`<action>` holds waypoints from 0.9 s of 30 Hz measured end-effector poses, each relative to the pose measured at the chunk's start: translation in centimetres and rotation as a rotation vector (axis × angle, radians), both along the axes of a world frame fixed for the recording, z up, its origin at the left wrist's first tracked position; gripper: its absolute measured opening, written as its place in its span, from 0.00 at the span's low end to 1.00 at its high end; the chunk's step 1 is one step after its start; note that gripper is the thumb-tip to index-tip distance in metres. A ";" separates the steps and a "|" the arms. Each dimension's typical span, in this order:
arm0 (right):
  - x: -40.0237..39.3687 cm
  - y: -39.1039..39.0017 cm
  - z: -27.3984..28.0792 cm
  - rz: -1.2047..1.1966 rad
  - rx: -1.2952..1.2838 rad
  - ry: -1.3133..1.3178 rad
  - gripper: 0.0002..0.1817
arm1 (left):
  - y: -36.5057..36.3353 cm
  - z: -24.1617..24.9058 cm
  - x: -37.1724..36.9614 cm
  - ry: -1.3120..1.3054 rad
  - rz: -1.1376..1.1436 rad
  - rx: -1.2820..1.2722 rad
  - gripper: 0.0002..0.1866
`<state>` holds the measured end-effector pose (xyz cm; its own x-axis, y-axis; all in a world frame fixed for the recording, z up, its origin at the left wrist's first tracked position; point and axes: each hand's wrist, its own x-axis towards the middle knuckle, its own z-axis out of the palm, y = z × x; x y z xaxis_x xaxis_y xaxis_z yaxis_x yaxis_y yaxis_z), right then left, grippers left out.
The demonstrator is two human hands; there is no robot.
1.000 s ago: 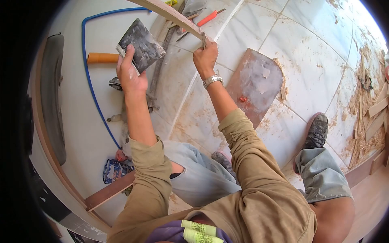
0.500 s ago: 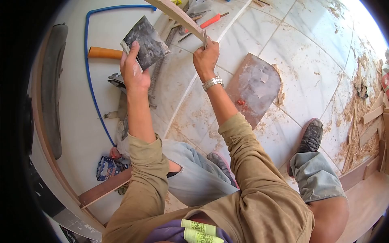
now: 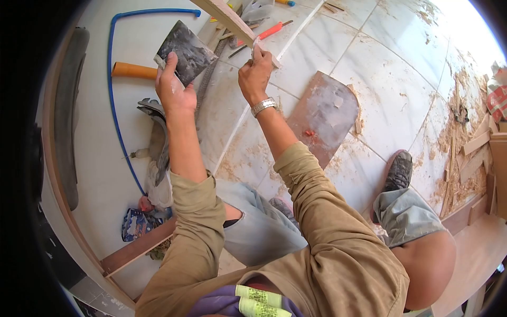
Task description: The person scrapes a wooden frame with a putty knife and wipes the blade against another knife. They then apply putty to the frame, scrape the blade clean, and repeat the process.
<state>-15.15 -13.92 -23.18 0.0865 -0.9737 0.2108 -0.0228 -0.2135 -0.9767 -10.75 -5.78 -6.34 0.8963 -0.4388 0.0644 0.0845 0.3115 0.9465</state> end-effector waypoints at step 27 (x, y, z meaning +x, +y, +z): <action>-1.3 -1.0 0.5 0.000 0.044 0.093 0.26 | -0.9 0.3 -0.2 0.152 0.057 -0.020 0.13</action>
